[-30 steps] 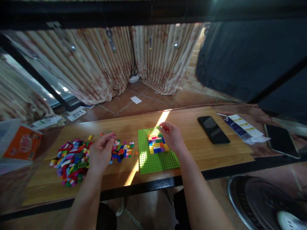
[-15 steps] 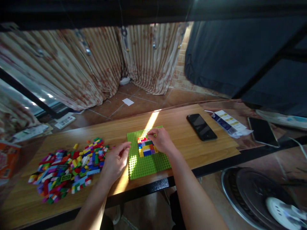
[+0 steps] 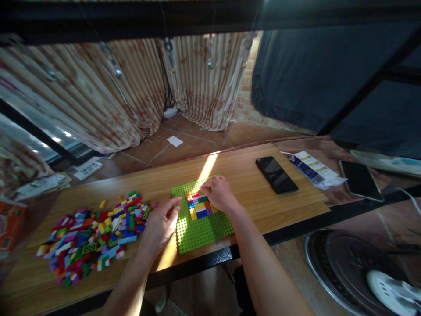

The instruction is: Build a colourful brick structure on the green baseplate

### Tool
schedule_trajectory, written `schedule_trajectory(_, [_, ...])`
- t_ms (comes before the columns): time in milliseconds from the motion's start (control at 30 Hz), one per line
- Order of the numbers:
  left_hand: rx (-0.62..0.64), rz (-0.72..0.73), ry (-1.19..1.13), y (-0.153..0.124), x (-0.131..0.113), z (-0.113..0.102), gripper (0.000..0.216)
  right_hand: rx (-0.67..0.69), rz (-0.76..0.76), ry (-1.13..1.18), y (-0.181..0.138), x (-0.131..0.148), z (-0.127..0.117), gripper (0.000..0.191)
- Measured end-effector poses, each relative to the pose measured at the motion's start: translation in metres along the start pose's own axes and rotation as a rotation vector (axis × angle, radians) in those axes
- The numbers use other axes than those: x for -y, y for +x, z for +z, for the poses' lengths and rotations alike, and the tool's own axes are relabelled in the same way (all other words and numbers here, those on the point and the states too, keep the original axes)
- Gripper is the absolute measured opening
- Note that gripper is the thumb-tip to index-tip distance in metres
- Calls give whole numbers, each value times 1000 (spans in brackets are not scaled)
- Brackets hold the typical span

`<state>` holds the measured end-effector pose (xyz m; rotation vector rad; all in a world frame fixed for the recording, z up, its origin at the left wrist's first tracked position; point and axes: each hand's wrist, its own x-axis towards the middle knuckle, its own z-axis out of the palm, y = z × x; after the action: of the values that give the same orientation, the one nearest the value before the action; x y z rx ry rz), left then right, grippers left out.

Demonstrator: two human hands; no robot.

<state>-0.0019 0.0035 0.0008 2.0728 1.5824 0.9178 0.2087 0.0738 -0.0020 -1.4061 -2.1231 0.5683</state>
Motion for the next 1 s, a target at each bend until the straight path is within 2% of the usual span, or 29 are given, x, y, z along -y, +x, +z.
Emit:
schedule_trajectory(233, [86,20,135,1,-2,20,44,-29,-51,15,-1,-9,6,21])
schedule_trajectory(400, [99,45,302,-1,-16,27,54,-45,-64,11,-2,-15,12,18])
schedule_trajectory(567, [91,-27,495,1,-39,30,46,-72,-58,-3,-4,-14,13,16])
schedule_trajectory(733, [176,-106,550,6,-55,32,45,-48,-24,-19,-5,-10,11,19])
schedule_trajectory(1000, [228,-242,547,5,-58,48,45,-55,15,-35,-7,-4,12,21])
